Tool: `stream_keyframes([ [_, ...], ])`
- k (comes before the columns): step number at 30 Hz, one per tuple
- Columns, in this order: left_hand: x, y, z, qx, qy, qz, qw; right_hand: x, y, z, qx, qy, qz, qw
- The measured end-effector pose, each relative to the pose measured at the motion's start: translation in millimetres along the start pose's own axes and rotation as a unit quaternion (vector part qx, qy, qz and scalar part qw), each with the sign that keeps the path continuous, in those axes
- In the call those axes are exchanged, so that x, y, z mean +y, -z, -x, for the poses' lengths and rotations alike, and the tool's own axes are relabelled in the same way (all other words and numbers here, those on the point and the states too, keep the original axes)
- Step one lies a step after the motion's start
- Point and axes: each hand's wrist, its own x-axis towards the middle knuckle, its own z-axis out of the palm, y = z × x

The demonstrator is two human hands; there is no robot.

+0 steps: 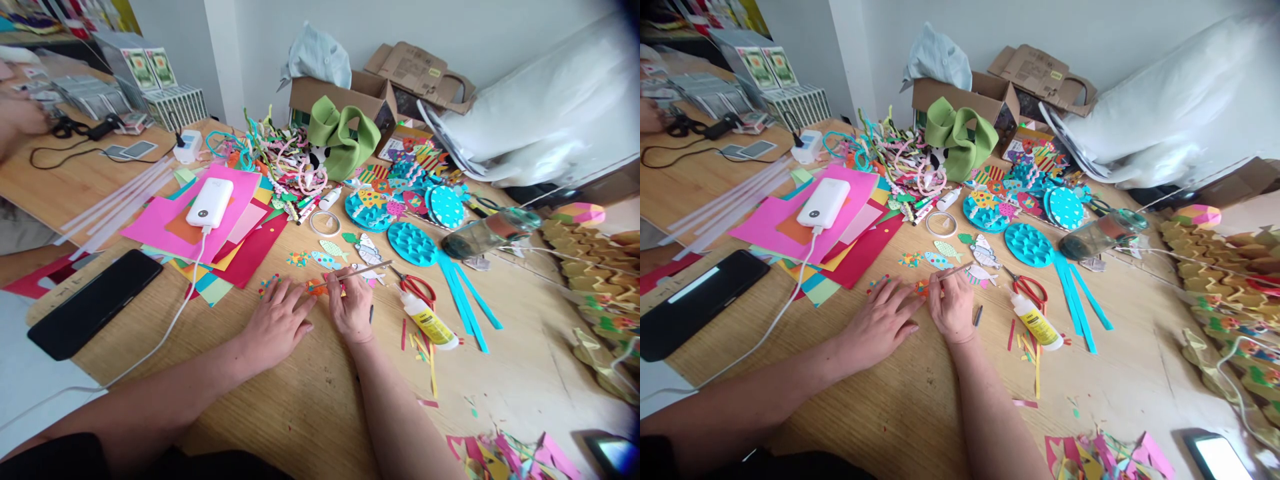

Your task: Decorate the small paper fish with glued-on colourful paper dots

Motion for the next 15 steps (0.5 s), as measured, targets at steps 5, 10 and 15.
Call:
stream_keyframes([
  [5,0.6,0.8,-0.1,0.007,0.000,0.000,1.000,-0.6,0.3,-0.8,-0.002,0.000,-0.002,1.000],
  [10,0.8,0.7,-0.3,0.001,0.004,0.000,1.000,-1.0,-0.2,-1.0,0.000,-0.001,-0.002,1.000],
  [15,0.7,0.7,-0.5,-0.001,0.003,-0.003,1.000,-0.9,-1.0,-1.3,0.000,-0.003,-0.007,1.000],
])
